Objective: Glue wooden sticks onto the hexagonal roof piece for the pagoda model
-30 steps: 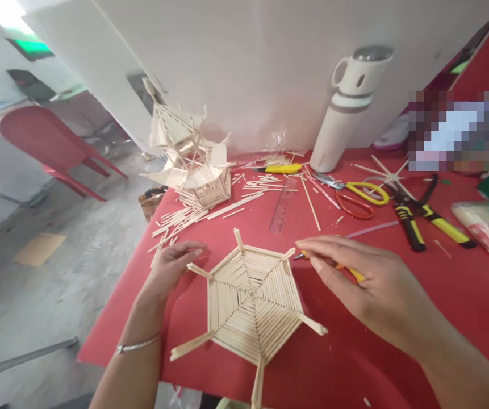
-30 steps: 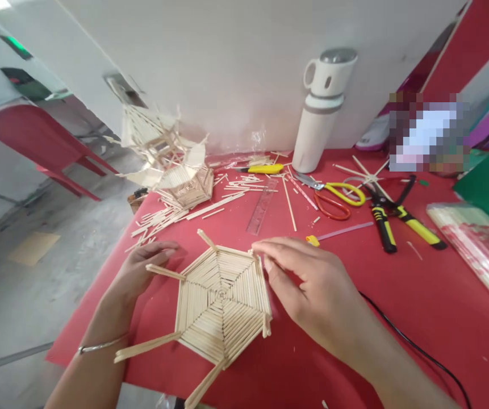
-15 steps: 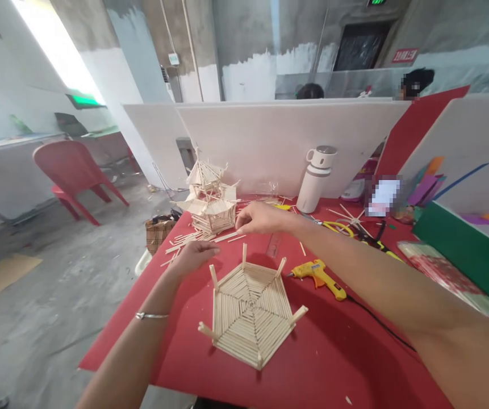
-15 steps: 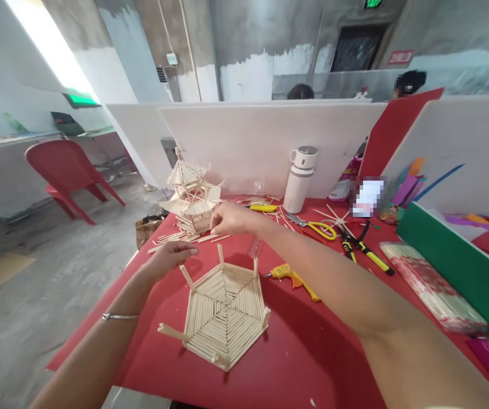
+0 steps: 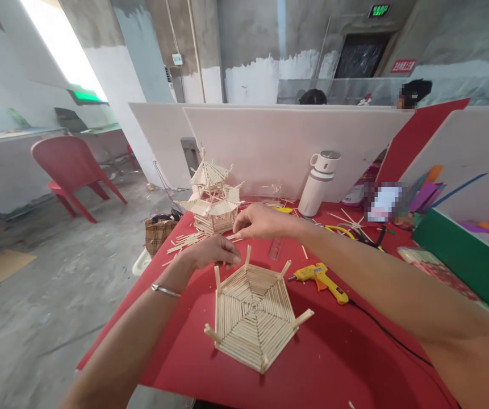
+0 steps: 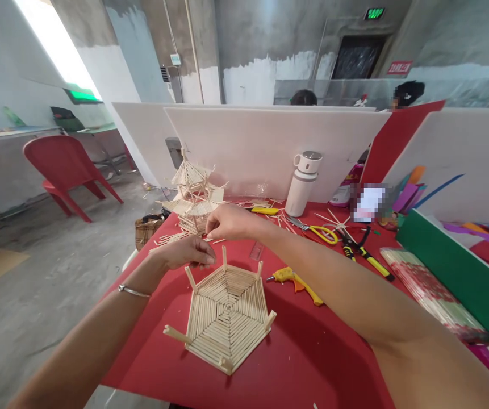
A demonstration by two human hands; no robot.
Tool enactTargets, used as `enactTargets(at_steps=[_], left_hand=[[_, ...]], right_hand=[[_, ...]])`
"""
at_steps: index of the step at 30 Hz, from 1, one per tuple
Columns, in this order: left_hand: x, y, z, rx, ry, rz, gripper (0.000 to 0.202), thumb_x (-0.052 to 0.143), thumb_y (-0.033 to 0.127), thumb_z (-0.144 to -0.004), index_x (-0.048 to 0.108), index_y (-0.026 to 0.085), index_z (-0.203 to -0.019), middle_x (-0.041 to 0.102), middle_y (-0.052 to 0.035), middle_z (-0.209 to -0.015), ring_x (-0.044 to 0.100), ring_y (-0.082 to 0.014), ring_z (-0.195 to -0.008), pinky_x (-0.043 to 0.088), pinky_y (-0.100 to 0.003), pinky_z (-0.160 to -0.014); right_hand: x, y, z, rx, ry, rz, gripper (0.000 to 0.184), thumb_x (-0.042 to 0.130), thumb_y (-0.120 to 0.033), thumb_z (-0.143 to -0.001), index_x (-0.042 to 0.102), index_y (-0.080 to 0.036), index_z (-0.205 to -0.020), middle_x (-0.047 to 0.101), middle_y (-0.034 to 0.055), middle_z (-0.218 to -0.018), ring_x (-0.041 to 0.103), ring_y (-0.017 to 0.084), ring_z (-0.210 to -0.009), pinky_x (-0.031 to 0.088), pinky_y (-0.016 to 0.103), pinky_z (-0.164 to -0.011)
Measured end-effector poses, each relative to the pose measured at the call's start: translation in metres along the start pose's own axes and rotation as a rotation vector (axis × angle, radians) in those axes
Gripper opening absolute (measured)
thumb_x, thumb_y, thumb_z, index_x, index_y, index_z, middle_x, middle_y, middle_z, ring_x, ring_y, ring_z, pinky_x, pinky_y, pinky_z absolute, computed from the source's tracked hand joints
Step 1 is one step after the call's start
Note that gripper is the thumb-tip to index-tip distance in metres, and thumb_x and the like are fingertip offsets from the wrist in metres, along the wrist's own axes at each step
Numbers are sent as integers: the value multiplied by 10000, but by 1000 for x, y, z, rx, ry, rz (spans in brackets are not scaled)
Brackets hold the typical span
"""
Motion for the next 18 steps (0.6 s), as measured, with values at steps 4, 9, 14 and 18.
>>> enactTargets(at_steps=[4,9,14,18], left_hand=[[-35,-37,14,-63,400,-84,283,820,404,-567,774,149,-680,686,-67,-612,583,-161,-552,453,-262,-525],[-78,-87,60,-172,747,-226,288,834,401,-513,674,163,-495,503,3,-402,440,-130,-435,291,-240,-425],[-91,-89,100,-92,1031,-447,297,812,478,-557,752,211,-673,716,-63,-869,589,-174,-676,394,-235,-535],[-57,-94,128,-182,960,-336,391,764,522,-609,768,195,-823,676,-31,-629,583,-175,-550,424,-252,-523]], right_hand=[[-11,-3,18,3,48,-3,207,644,-229,-734,771,-180,-890,760,43,-878,673,169,-805,460,256,-687],[-26,17,36,65,105,35,201,646,-258,-756,768,-193,-901,762,41,-915,667,168,-814,461,259,-691],[-22,52,36,157,106,102,237,617,-222,-772,772,-165,-941,762,69,-993,675,198,-914,471,277,-788],[-13,71,68,235,91,91,248,597,-220,-798,771,-190,-971,762,67,-1024,686,215,-929,496,301,-809]])
Point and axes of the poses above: each hand's wrist, its own z-axis away from the middle knuckle, its own x-axis out of the palm, y = z × x, the point moved 5 cm from there along -z, towards the middle knuckle
